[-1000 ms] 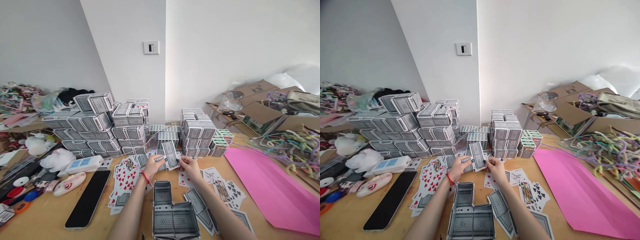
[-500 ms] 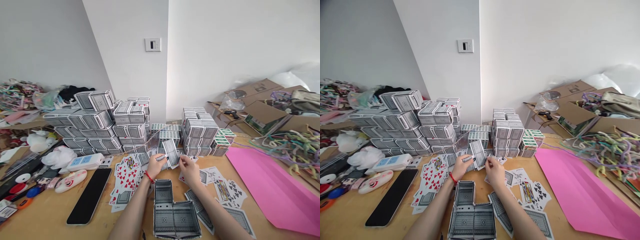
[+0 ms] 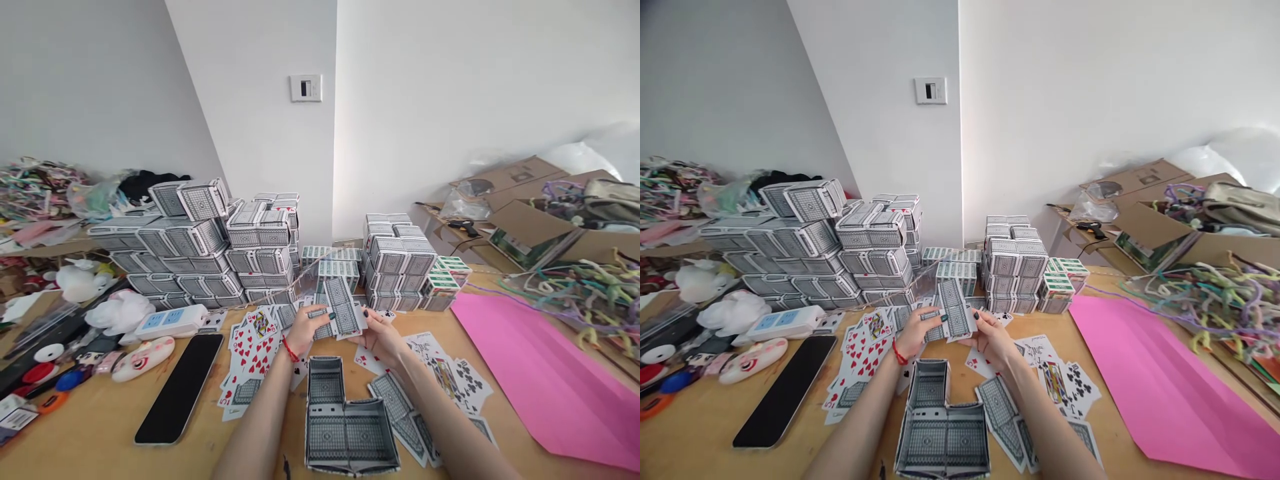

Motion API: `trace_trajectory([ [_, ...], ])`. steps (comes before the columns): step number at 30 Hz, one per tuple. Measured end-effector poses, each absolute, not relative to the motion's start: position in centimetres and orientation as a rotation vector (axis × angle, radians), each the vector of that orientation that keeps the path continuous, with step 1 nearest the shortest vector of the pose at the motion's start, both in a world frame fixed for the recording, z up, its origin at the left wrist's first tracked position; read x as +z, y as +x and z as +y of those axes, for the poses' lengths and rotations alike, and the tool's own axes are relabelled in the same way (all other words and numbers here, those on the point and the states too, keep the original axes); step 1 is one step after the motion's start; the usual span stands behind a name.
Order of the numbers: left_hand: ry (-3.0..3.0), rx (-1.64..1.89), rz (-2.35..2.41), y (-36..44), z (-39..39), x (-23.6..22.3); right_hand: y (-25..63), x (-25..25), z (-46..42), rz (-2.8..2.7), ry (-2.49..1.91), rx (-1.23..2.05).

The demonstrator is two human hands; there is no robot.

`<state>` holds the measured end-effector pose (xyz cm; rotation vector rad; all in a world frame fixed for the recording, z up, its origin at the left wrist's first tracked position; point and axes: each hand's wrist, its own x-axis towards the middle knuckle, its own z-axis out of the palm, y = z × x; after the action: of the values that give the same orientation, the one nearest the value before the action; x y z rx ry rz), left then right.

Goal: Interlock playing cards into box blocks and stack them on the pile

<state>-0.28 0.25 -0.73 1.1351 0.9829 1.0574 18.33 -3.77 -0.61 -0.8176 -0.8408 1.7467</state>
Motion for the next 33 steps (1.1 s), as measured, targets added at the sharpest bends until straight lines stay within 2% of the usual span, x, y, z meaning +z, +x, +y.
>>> trace_trajectory([
  [10,1.191,1.085,1.051,-0.2,0.3,-1.3,18.2,-0.6,-3.9,-0.819,-0.858,1.788],
  [26,1.415,1.010,1.030,-0.1,-0.1,-0.3,16.3,-1.3,-3.5,-1.053,-1.257,1.190],
  [33,1.382,1.017,1.019,0.0,0.1,-0.8,16.6,-1.3,-3.4,-1.135,-1.248,1.268],
])
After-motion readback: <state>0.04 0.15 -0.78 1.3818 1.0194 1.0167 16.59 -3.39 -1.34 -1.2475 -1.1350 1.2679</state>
